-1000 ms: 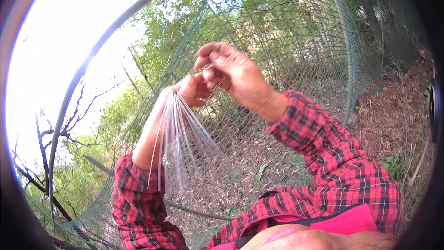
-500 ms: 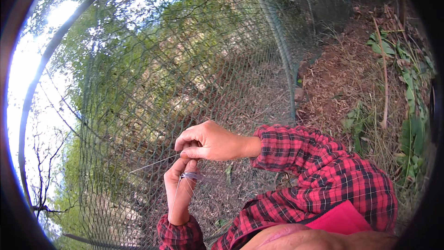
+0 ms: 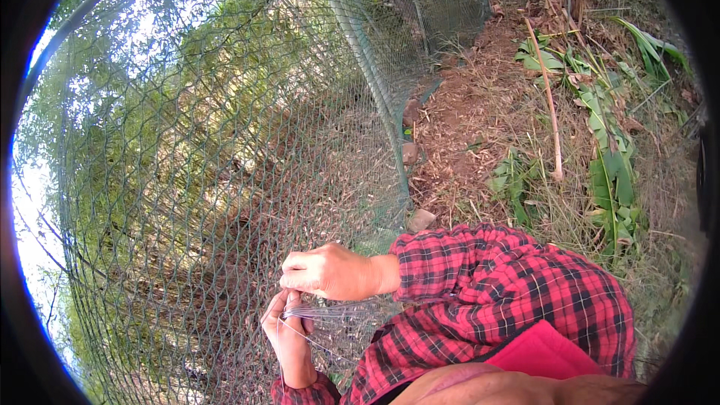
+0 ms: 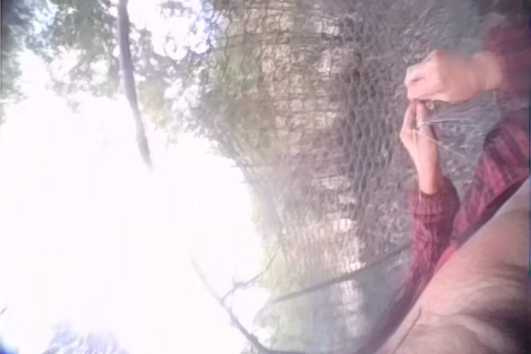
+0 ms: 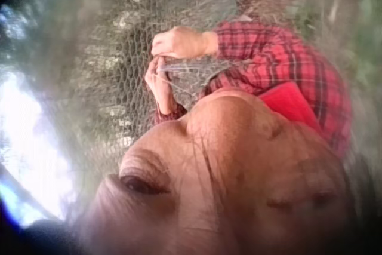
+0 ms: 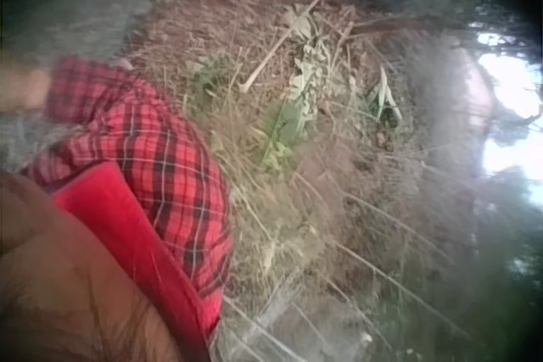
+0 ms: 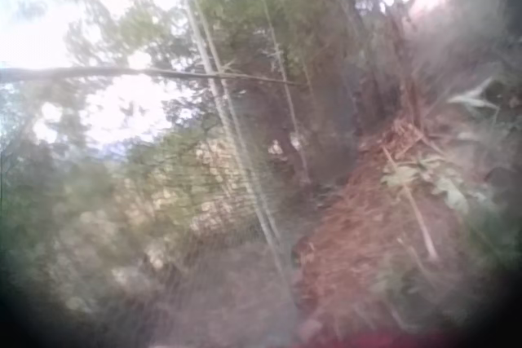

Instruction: The person repairs a green mesh fence by repeatedly inserting thin metal wires through the mesh and wrapping them around a horizontal support rod. They work along the fence line, securing the mesh to the rod at multiple points.

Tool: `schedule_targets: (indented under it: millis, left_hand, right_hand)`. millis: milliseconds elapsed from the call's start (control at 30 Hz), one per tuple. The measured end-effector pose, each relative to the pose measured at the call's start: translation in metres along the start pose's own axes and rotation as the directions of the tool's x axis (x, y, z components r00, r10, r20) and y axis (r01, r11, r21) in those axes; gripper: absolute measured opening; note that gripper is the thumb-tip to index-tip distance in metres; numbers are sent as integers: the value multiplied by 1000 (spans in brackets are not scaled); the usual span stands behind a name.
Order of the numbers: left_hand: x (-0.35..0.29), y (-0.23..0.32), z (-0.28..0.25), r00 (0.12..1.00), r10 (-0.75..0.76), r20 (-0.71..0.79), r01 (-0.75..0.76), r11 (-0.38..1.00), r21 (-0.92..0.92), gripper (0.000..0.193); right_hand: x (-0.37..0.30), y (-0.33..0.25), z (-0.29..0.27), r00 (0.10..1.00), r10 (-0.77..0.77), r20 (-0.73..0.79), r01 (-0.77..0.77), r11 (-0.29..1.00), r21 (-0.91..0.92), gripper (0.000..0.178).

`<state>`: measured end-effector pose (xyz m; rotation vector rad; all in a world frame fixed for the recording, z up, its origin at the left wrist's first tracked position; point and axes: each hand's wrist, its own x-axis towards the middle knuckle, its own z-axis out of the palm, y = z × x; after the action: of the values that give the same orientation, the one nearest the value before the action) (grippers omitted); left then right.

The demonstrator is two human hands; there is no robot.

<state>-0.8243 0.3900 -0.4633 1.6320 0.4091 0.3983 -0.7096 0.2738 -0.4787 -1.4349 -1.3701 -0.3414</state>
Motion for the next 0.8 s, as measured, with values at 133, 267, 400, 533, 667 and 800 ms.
schedule_targets:
  millis: [133,267,400,533,667,800]
  left_hand:
    - [-5,-5,8,997,48,-55,-48,999,3,15]
    - [-9,-11,17,993,56,-104,-60,998,-36,14]
    - [-10,-15,16,996,44,-76,-46,999,-28,10]
    - [-14,-18,12,996,12,-87,-14,1000,-27,10]
    - [-19,-20,10,996,2,-89,-1,1000,8,10]
    - [-21,-18,8,995,-18,-95,17,1000,-14,13]
  right_hand:
    - [-6,-1,4,996,-51,-79,41,992,-121,11]
    - [-13,5,11,983,-121,-138,101,984,-146,15]
    - [-19,12,19,982,-128,-136,105,981,-165,14]
    - [-23,12,27,980,-119,-161,90,980,-177,13]
    - [-25,8,31,988,-86,-128,56,974,-219,15]
    - [-22,5,32,987,-117,-109,84,960,-268,16]
